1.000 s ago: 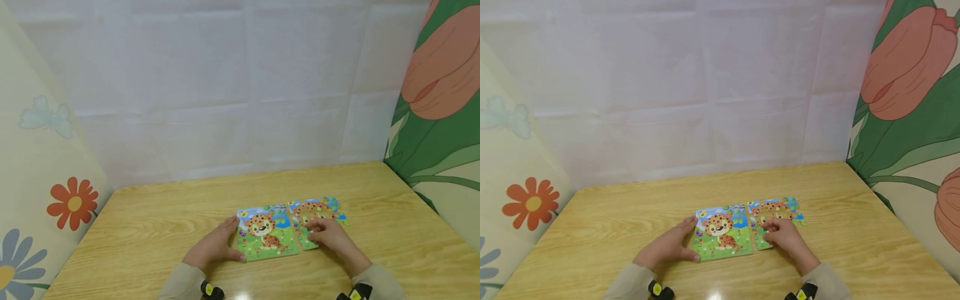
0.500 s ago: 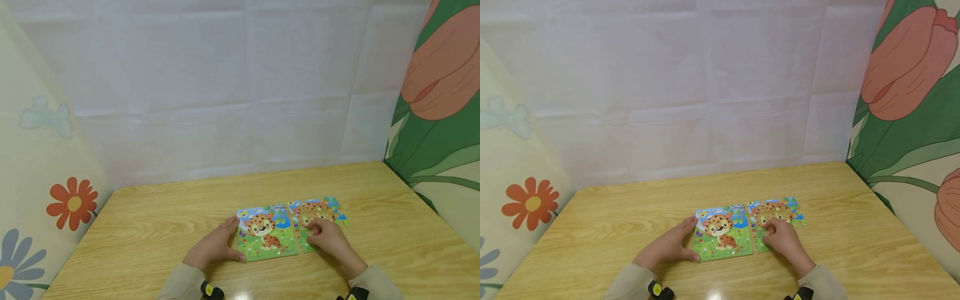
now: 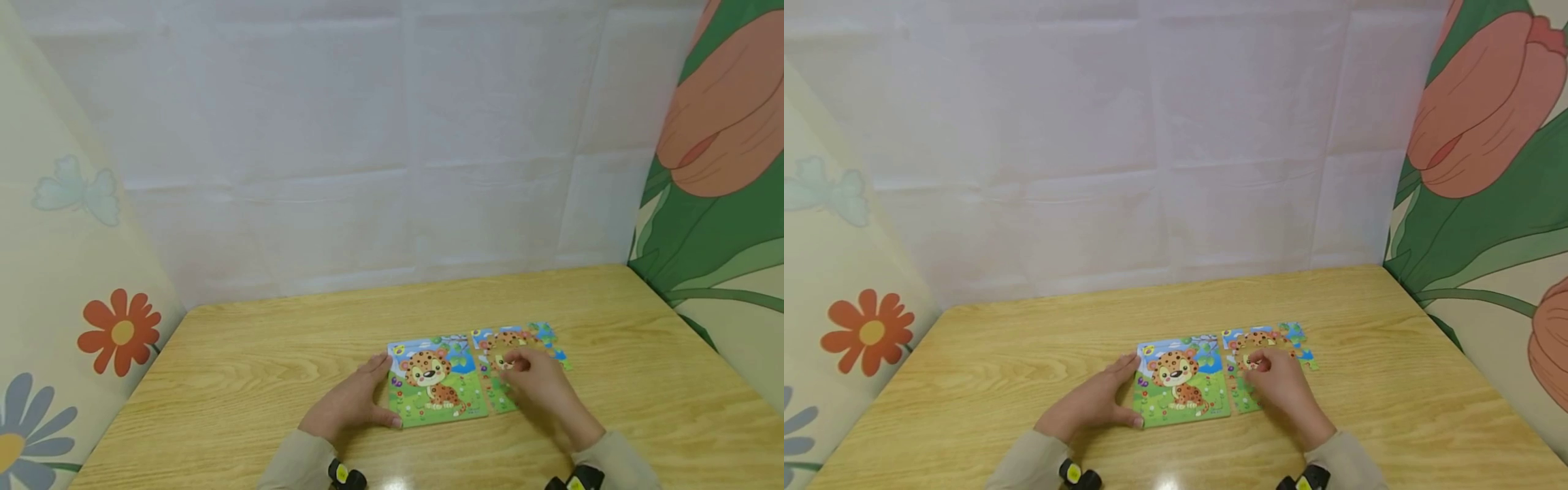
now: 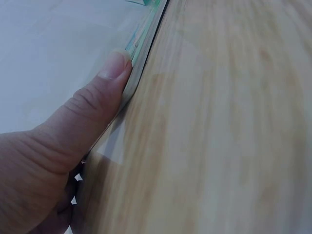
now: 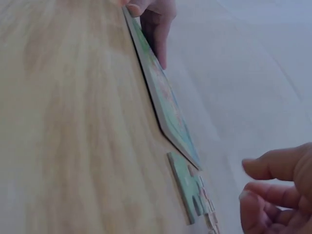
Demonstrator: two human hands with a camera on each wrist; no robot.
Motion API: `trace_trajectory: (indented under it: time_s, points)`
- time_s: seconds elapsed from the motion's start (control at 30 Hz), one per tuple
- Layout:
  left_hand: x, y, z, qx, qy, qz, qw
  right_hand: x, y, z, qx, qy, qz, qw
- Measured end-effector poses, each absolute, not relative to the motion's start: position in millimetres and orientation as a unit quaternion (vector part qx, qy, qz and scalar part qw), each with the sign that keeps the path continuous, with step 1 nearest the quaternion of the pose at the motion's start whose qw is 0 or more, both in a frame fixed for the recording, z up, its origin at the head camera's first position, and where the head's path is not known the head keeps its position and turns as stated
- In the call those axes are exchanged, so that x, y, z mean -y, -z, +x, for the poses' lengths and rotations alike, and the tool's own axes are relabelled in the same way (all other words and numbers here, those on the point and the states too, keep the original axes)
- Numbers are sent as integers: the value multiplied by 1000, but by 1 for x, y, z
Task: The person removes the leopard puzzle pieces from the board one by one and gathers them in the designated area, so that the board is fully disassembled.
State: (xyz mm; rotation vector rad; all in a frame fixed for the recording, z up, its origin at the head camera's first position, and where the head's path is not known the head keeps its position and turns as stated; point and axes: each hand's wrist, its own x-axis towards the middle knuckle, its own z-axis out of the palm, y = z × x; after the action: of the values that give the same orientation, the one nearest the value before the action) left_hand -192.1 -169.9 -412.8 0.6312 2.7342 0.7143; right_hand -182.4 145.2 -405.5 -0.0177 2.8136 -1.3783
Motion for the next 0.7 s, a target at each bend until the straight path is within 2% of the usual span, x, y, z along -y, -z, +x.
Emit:
trace_trajectory:
  time_s: [0.23, 0.47, 0.7]
  points:
    - [170, 414, -192, -937, -248, 210, 128, -139, 401, -189, -882, 463, -63, -56]
    - [170, 414, -191, -937, -247, 211, 126, -125, 407, -191, -853, 512, -99, -23]
    - [169, 413, -191, -937, -249, 213, 122, -113, 411, -192, -846, 499, -185, -10]
